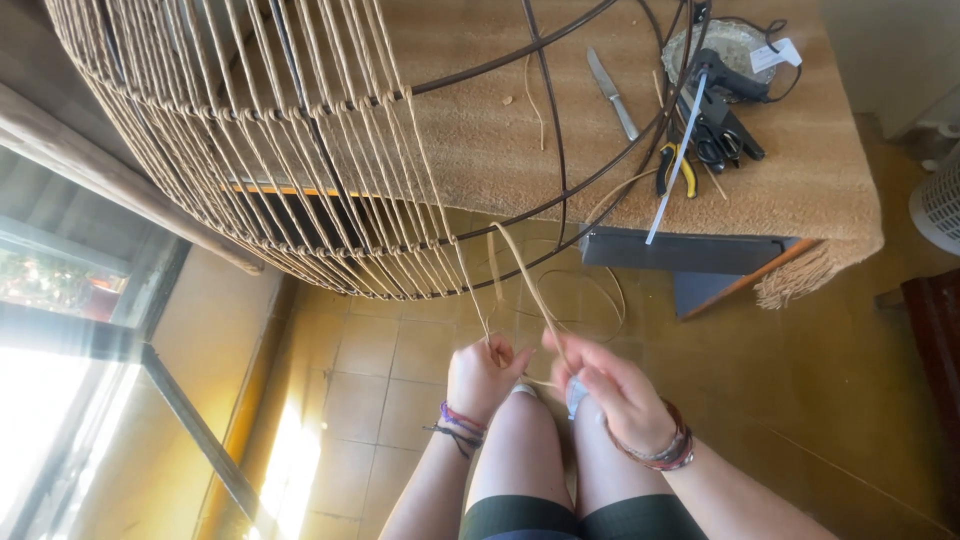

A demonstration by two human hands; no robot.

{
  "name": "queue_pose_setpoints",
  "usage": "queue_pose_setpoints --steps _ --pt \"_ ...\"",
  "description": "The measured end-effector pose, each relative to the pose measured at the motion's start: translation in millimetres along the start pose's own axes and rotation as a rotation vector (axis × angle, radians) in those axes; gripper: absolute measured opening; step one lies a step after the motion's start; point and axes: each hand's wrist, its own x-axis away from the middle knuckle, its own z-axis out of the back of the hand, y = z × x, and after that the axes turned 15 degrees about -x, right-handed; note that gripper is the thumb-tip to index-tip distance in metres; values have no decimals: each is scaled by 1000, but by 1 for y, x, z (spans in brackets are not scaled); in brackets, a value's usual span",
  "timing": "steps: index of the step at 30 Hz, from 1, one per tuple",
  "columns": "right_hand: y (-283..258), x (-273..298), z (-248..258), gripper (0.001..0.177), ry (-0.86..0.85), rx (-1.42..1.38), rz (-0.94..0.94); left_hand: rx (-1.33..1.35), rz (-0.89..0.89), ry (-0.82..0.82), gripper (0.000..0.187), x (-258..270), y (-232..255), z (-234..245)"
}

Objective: Weaving wicker strands onto a metal frame to create a furniture structure.

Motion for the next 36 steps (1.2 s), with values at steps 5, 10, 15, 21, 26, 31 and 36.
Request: queue_pose_setpoints --steps 5,10,15,21,26,31,36 --pt "120 59 73 23 -201 1206 -310 906 71 -402 36 17 14 23" --pt "46 20 28 70 -9 259 -362 325 14 -250 46 4 -3 12" --pt "47 39 20 24 -99 694 46 235 -19 -115 27 -4 -16 -9" --pt "117 59 75 43 -56 891 -260 683 -29 -401 53 15 12 38" --pt "22 23 9 30 -5 293 -14 153 -100 -81 29 1 -6 -5" --pt "118 64 65 39 -366 1285 -652 1131 -37 -523 66 17 10 31" --pt "9 6 6 73 -68 173 -131 138 -116 -29 52 1 -5 -4"
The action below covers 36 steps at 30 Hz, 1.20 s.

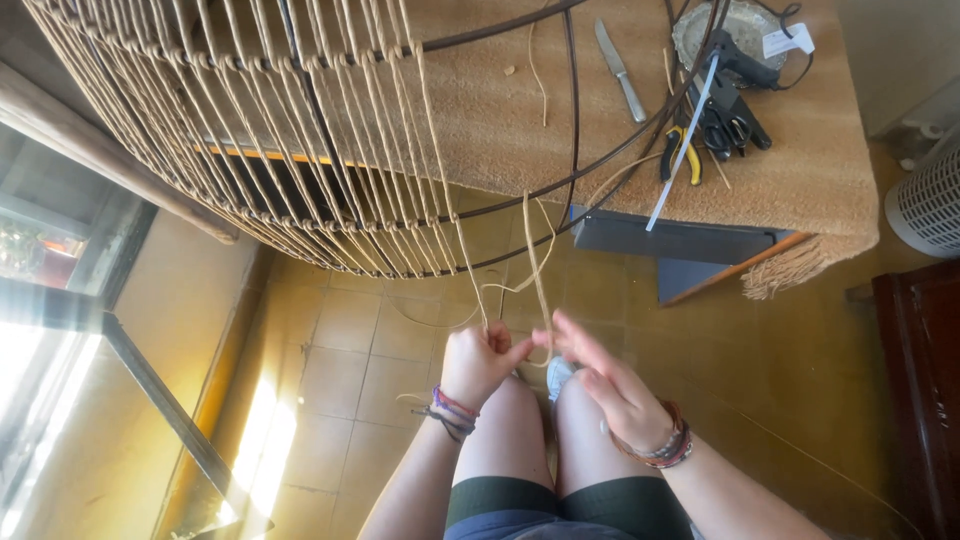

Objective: Weaving wicker strands onto a metal frame to create a furniture structure.

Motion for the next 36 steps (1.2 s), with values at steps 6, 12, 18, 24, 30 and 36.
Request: queue_pose_setpoints --steps 6,12,18,24,30,36 --pt "113 30 29 37 -261 1155 -630 944 142 -390 63 13 25 27" --pt "32 6 17 70 -60 34 -170 -87 22 65 47 2 -2 -5" --pt "76 26 17 16 -68 1016 -130 635 157 -264 52 12 35 34" --pt "55 14 21 69 -53 247 -151 72 24 -7 48 9 6 5" --pt "71 19 24 24 -28 868 -170 582 23 -217 34 14 18 22" --pt "73 16 30 69 -23 342 -145 256 109 -156 53 10 17 17"
